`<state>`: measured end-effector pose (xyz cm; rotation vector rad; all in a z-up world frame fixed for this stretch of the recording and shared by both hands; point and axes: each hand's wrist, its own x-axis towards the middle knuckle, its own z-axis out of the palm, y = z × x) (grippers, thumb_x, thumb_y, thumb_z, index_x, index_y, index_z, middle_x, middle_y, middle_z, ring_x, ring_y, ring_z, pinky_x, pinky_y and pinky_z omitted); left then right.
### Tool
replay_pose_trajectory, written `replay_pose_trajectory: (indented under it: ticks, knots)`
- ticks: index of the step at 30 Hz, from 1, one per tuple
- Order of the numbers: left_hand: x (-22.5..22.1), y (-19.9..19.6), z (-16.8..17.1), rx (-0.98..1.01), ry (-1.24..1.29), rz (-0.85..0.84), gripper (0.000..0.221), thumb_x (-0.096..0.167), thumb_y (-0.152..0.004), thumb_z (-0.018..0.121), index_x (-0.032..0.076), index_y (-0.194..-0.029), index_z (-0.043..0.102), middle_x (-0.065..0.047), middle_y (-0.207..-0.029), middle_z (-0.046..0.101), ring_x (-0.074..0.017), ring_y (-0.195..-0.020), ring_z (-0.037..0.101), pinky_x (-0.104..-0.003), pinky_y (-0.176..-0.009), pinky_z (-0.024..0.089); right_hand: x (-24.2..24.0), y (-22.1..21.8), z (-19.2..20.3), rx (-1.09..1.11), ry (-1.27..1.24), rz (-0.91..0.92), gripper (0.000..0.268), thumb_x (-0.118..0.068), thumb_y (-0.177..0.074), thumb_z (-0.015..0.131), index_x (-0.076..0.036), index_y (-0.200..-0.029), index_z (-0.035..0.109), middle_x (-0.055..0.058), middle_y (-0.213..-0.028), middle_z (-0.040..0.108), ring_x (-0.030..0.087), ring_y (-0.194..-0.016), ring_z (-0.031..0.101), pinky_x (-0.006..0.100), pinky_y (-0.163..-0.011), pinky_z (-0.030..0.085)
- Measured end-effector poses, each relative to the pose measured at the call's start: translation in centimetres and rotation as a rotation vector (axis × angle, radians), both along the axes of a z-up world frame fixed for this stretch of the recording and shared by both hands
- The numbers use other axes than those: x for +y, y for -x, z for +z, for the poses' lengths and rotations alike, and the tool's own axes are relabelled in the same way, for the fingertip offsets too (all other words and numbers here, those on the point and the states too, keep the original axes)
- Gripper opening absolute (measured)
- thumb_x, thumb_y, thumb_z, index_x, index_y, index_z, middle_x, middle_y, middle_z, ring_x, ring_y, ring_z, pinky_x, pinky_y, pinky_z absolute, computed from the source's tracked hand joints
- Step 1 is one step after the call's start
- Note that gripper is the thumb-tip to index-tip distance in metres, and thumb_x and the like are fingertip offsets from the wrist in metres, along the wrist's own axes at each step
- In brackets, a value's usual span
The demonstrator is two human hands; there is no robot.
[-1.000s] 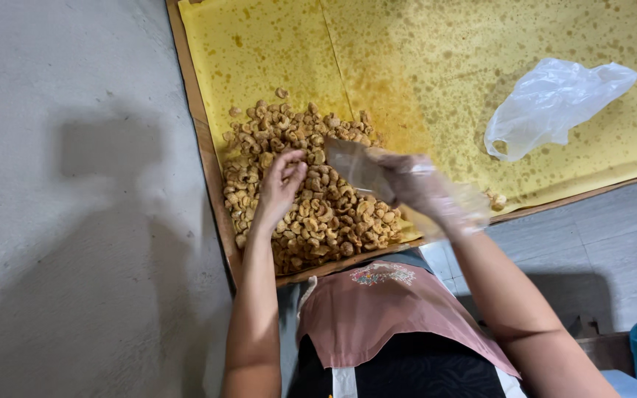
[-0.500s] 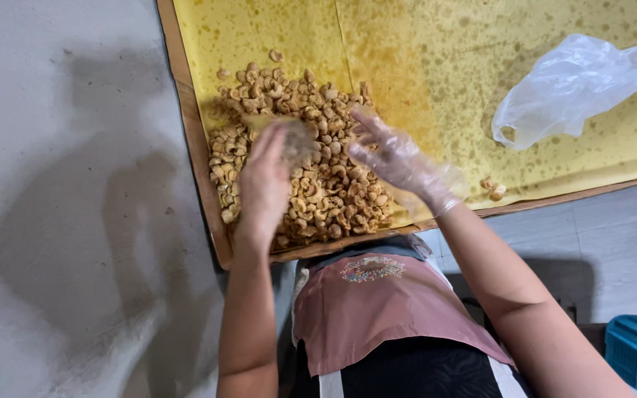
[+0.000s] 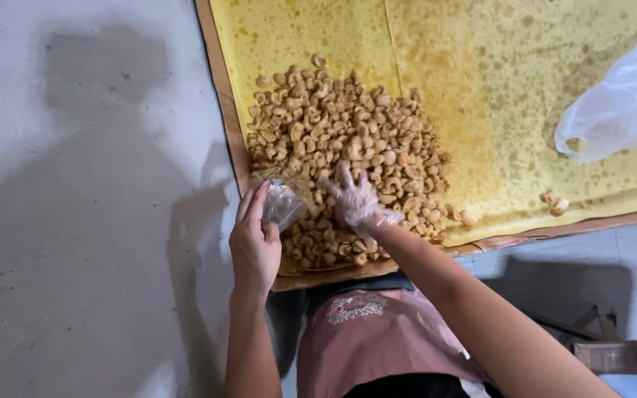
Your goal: The person scoops cashews from a large pile on a yellow mat into small clear plastic bags. They place each bag on a digital scale to check the weight, then move the filled bags into a blue crate. The person wears disposable gloves and an apron.
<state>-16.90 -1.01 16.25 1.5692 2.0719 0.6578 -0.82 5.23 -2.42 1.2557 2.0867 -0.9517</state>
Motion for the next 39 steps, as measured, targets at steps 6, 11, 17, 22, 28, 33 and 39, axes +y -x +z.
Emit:
replay_pose_trajectory:
  ticks: [6,11,17,22,28,33,39]
  knots:
    - [-0.7,1.4,-1.5,-0.023,0.043,0.043,0.066,-0.016,-0.085,0.048,0.011,-0.146,0.054,-0.011,-0.152,0.053,-0.0289,-0.131,0.060,-0.034,-0.082,0.059,-1.6,1.4,-1.0,-0.045,0.002,0.059,0.100,-0.007,-0.088,0.065,-0.032,-0.167,0.007,0.018,-0.171,0.001,0.051,-0.148,0.019,0.054,-0.113,0.042]
    - [-1.8,2.1,-1.5,0.056,0.086,0.075,0.070,-0.016,-0.085,0.048,0.014,-0.148,0.052,-0.007,-0.154,0.052,-0.0254,-0.129,0.061,-0.031,-0.083,0.060,-1.1,0.4,-2.8,0.001,0.062,-0.052,0.077,-0.041,-0.097,0.060,-0.028,-0.162,0.020,0.020,-0.167,0.018,0.046,-0.148,0.027,0.055,-0.119,0.036]
    - [-1.9,0.9,-0.8,-0.169,0.234,0.255,0.073,-0.015,-0.086,0.047,0.020,-0.151,0.047,0.000,-0.159,0.047,-0.0148,-0.091,0.075,-0.026,-0.052,0.059,-0.8,0.6,-2.2,0.049,0.057,0.029,0.073,-0.038,-0.095,0.059,-0.025,-0.159,0.025,0.017,-0.153,0.036,0.044,-0.136,0.038,0.056,-0.105,0.045]
    - [-1.5,0.2,-1.8,-0.221,0.269,0.222,0.073,-0.013,-0.090,0.050,0.018,-0.155,0.038,-0.006,-0.165,0.037,-0.0188,-0.088,0.075,-0.024,-0.055,0.063,2.2,-2.6,2.0,0.372,0.649,-0.756,0.071,-0.010,-0.098,0.050,-0.031,-0.164,0.031,0.017,-0.130,0.072,0.056,-0.121,0.055,0.057,-0.089,0.059]
    - [-0.7,-2.8,-5.2,-0.275,0.204,0.010,0.070,0.002,-0.093,0.066,0.013,-0.155,0.035,-0.018,-0.157,0.040,-0.0255,-0.103,0.071,-0.030,-0.066,0.069,4.7,-6.2,7.6,1.417,0.922,-1.268,0.060,-0.015,-0.078,0.080,-0.022,-0.130,0.050,0.004,-0.129,0.060,0.026,-0.114,0.065,0.040,-0.087,0.063]
    - [3.5,-8.2,-7.7,-0.394,0.127,-0.054,0.069,0.003,-0.086,0.076,0.003,-0.147,0.044,-0.017,-0.141,0.054,-0.0272,-0.117,0.067,-0.035,-0.092,0.064,4.3,-6.8,11.1,1.861,0.721,-1.142,0.078,-0.026,-0.078,0.091,-0.021,-0.143,0.047,0.012,-0.140,0.055,0.031,-0.125,0.061,0.047,-0.099,0.057]
    - [4.5,-9.9,-8.8,-0.368,0.063,0.031,0.095,0.004,-0.070,0.088,-0.002,-0.149,0.035,-0.020,-0.146,0.047,-0.0314,-0.130,0.055,-0.045,-0.110,0.049,3.8,-7.3,12.5,1.976,0.593,-1.058,0.083,-0.032,-0.079,0.095,-0.016,-0.145,0.047,0.013,-0.151,0.051,0.031,-0.141,0.056,0.048,-0.119,0.053]
